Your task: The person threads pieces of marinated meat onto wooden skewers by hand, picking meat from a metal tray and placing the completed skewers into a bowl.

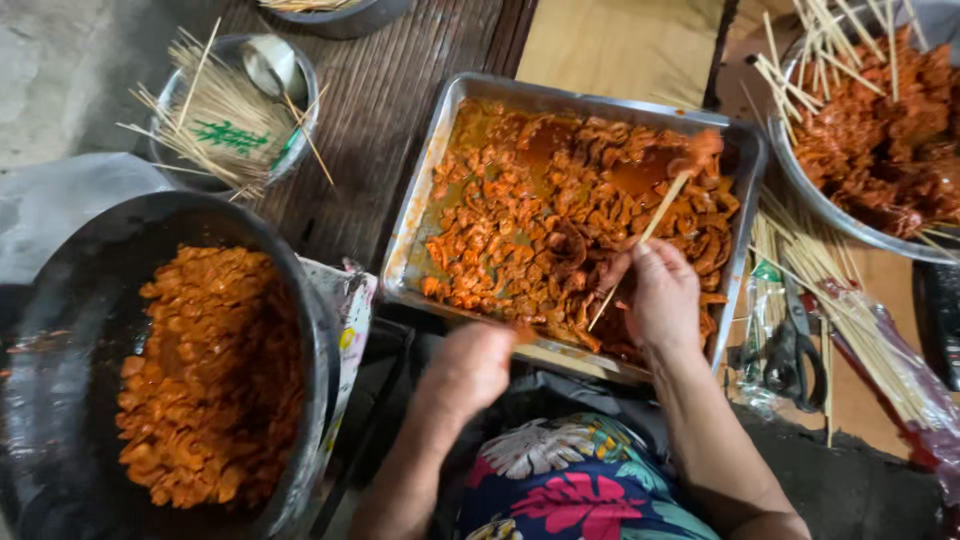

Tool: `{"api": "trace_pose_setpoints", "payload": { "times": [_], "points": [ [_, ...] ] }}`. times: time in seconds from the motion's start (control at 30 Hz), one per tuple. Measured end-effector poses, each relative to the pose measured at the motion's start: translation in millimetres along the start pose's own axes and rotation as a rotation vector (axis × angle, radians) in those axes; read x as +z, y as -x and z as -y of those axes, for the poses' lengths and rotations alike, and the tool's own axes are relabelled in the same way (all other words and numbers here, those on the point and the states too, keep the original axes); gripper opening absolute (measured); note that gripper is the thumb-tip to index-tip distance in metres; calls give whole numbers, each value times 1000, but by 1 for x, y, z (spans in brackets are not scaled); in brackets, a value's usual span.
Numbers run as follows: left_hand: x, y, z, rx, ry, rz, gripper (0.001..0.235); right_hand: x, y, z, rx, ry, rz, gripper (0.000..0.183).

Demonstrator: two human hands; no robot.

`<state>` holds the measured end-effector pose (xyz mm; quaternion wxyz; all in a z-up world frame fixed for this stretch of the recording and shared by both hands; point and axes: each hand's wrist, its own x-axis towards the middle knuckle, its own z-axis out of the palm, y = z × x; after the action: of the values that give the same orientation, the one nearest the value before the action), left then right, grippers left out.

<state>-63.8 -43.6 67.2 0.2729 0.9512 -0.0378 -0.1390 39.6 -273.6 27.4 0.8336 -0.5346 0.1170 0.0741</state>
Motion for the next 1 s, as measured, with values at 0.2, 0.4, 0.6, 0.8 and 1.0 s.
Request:
{"api": "trace_pose_setpoints", "payload": {
  "times": [0.2,0.4,0.6,0.8,1.0],
  "points": [
    [-11,-39,52,-106,-124,-179,24,-27,18,12,50,227,25,18],
    [-17,-70,59,10,-125,-287,26,-64,58,-3,190,291,86,19],
    [7,-94,18,-15,317,-326,22,-89,81,-22,211,155,257,22],
    [44,-113,15,-37,307,-387,13,-100,90,-19,275,159,221,23],
    [33,-153,64,-66,160,-560,15,-115,96,-14,281,201,194,25]
  ]
}}
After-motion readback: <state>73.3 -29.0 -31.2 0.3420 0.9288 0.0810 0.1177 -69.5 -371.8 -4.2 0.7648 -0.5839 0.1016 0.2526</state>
